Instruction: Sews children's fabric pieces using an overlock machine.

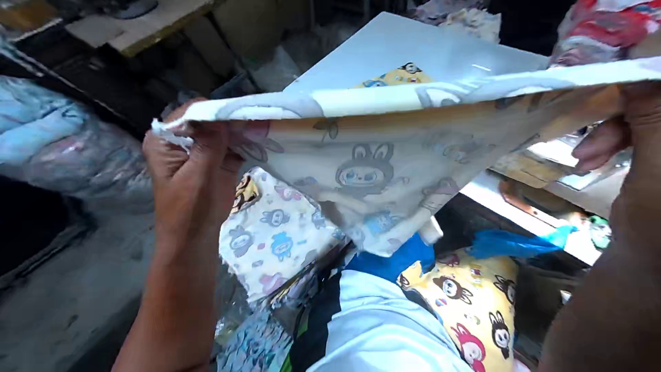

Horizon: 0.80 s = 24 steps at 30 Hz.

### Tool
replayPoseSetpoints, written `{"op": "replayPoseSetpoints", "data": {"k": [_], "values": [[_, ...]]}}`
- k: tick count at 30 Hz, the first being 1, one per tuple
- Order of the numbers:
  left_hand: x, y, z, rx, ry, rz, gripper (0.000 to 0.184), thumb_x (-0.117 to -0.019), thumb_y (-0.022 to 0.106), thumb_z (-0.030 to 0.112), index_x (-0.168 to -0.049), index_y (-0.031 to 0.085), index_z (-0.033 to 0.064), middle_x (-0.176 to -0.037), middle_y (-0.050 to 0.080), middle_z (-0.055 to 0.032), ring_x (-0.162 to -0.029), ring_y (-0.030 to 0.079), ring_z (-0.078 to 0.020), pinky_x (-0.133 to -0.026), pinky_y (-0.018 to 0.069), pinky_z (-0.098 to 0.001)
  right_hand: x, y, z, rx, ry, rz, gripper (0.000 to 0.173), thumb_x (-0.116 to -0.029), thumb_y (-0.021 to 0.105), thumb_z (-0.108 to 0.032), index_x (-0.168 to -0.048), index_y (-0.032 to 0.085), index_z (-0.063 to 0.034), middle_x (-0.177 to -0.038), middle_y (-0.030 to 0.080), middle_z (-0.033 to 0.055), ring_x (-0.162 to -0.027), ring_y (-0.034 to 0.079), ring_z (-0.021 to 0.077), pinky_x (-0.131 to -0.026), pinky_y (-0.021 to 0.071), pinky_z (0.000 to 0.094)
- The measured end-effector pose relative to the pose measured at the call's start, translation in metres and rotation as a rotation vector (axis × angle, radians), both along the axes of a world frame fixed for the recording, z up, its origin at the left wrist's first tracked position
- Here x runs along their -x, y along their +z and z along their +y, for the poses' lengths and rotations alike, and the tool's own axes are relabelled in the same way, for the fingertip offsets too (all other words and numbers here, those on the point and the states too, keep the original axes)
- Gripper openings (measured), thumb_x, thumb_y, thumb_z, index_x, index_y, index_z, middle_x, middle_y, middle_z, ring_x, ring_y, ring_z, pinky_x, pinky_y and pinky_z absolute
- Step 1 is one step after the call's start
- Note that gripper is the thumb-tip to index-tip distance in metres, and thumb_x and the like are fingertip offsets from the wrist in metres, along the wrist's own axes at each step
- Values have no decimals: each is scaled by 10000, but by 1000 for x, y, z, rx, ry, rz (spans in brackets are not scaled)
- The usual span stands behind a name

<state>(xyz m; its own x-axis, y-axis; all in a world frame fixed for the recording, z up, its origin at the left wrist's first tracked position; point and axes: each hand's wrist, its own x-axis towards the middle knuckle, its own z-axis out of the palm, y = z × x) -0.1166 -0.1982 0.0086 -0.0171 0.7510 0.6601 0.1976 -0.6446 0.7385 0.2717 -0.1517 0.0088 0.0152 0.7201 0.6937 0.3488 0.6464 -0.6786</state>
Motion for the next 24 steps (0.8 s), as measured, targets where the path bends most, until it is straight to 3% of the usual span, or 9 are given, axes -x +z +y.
{"op": "replayPoseSetpoints", "data": {"k": [4, 7, 9, 12, 14, 17, 19, 21, 24], "values": [[23, -16, -9, 336, -10, -127, 152, -1054, 530, 393, -1143, 622, 312, -1028, 718, 177, -975, 682, 17, -882, 583, -212, 42, 2, 20, 144, 275, 48, 100, -1059, 567, -198, -1140, 569, -140, -861, 644, -128, -539, 605, -12, -469, 564, 171], [68, -36, 3, 562, 139, -67, 193, -1087, 427, 228, -1126, 616, 232, -968, 705, 153, -891, 678, 9, -816, 589, -228, 92, -19, 35, 236, 425, -87, 189, -1060, 546, -130, -1157, 648, -3, -1075, 713, 32, -906, 724, 57, -837, 623, 250], [116, -33, 5, 545, 237, -82, 247, -1096, 415, 193, -1273, 587, 177, -1125, 717, 108, -1008, 691, -33, -887, 588, -254, 127, -34, 48, 151, 495, -173, 244, -1054, 541, -159, -1131, 718, -9, -1287, 680, 88, -1179, 650, 99, -1000, 545, 286], [188, -4, -23, 386, 167, -14, 271, -1054, 557, 343, -1321, 562, 297, -1325, 652, 123, -1219, 619, -65, -1024, 528, -268, 169, -39, 48, -7, 660, -124, 265, -1071, 506, -144, -1094, 724, 5, -1419, 598, 153, -1354, 548, 174, -1126, 461, 317], [224, 9, -56, 325, 112, -6, 244, -1004, 648, 308, -1242, 601, 338, -1308, 653, 128, -1214, 622, -63, -1011, 539, -255, 191, -41, 45, -21, 753, -29, 308, -1089, 462, -144, -1083, 720, 25, -1411, 604, 165, -1342, 562, 184, -1139, 458, 335], [262, -1, -107, 399, 64, 74, 191, -964, 708, 315, -1151, 690, 349, -1225, 712, 119, -1137, 669, -54, -964, 566, -245, 216, -67, 43, 98, 825, 33, 411, -1119, 385, -208, -1255, 676, 48, -1282, 681, 129, -1088, 688, 130, -975, 572, 325], [230, -14, -130, 575, 165, 195, 61, -920, 732, 406, -980, 739, 405, -1094, 756, 153, -1044, 704, -22, -912, 589, -229, 224, -102, 38, 241, 839, 26, 442, -1126, 352, -244, -1288, 656, 33, -1151, 725, 120, -1005, 705, 146, -922, 585, 355], [186, -37, -142, 815, 274, 228, 139, -907, 653, 220, -795, 729, 255, -1007, 783, 59, -998, 730, -97, -918, 597, -295, 225, -144, 27, 424, 835, -43, 473, -1131, 321, -298, -1294, 644, 6, -1158, 724, 126, -1017, 700, 184, -924, 566, 406], [174, -120, -157, 1124, 91, 302, 210, -912, 547, -33, -975, 744, 7, -1112, 756, -74, -1123, 691, -185, -1044, 530, -376, 225, -215, 11, 552, 775, -201, 446, -1116, 376, -299, -1240, 694, -11, -1165, 734, 124, -1048, 706, 227, -934, 561, 470]]}}
